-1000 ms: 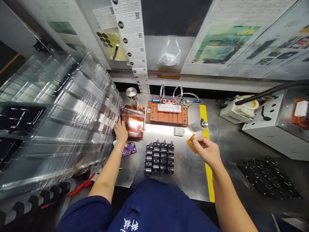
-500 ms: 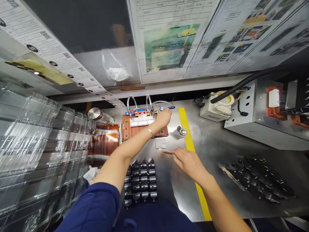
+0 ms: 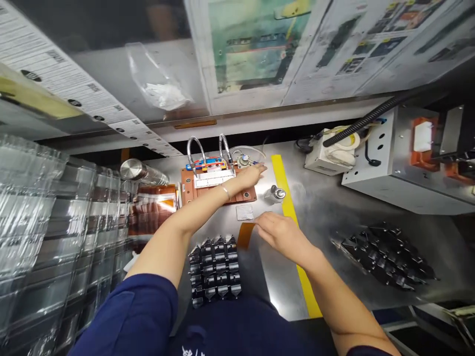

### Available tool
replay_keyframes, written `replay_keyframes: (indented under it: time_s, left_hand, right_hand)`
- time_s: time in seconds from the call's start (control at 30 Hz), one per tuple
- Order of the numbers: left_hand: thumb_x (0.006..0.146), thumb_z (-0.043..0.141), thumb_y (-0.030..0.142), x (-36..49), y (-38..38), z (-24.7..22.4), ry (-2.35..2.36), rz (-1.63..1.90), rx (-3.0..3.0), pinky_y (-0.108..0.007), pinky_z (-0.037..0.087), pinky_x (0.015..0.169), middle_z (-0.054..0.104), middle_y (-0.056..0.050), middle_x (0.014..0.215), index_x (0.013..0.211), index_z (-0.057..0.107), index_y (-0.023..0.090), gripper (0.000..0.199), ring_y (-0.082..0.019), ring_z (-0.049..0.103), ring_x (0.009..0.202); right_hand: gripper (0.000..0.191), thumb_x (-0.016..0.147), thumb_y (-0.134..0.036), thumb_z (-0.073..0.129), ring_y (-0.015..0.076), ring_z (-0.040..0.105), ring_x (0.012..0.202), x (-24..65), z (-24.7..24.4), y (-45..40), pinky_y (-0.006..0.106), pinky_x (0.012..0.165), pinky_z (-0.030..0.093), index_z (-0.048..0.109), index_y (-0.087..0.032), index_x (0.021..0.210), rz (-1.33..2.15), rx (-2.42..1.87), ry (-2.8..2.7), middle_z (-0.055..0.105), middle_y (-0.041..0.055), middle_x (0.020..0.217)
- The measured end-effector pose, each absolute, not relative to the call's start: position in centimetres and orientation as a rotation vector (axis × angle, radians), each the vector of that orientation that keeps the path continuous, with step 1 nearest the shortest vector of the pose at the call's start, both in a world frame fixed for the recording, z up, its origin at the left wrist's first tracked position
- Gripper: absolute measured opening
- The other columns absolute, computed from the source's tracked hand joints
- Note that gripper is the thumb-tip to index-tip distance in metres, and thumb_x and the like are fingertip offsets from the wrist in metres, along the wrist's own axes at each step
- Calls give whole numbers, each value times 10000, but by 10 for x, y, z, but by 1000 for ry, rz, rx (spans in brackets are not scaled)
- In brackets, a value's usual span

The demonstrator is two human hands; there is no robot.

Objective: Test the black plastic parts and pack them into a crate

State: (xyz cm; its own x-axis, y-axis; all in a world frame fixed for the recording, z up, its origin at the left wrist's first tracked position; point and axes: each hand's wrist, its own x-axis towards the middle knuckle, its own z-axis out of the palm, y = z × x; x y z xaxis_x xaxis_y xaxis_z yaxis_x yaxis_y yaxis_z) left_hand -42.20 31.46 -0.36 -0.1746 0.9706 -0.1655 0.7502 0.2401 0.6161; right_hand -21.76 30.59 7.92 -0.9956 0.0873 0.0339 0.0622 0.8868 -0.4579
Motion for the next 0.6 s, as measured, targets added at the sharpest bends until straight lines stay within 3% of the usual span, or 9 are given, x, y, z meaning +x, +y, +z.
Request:
replay_keyframes:
  time_s: [0.13,0.2,0.3,0.37,0.47,0.6]
  left_hand:
    - [910,316,624,-429,227,-5,1426,940,806,-345,503,849,670,-163,1041,1057,632,87,640,-213,650,922]
    - [838,374,712,-435,180,-8,1243,1047,476,-339,529,760,684,-158,947,982,639,89,692,-195,661,811]
    - [714,708,537,-441,126,-11,1216,1263,174,-335,549,709,680,-106,850,953,597,105,506,-190,669,777]
    - [654,804,357,-441,107,-11,1257,1377,24,-322,559,679,663,-60,778,896,571,111,416,-179,672,741]
    - [674,785,216,-441,99,-9,1372,1489,-182,-248,548,595,641,-22,722,808,557,106,287,-114,639,621]
    - [819,629,175,-449,106,-10,1625,1525,-359,-158,444,441,583,11,602,753,548,108,124,-51,538,463]
  right_hand:
    - [166,848,-254,520,99,604,677,-232,59,315,211,661,493,657,-162,830,1172,-497,-2532,660,34,772]
    - [188,788,-326,584,103,602,617,-243,39,318,214,603,501,647,-149,789,1380,-776,-2245,648,29,701]
    - [276,681,-390,663,111,608,581,-262,10,313,226,576,515,625,-131,767,1602,-1038,-1878,632,27,651]
    - [304,628,-386,691,112,611,569,-273,-3,304,236,582,528,615,-126,764,1672,-1116,-1725,629,22,644]
    - [311,583,-361,701,110,609,542,-287,-14,287,239,574,537,606,-120,757,1733,-1187,-1589,618,10,620]
    - [299,554,-321,682,112,610,533,-303,-20,278,238,557,549,599,-116,755,1774,-1290,-1485,616,3,611]
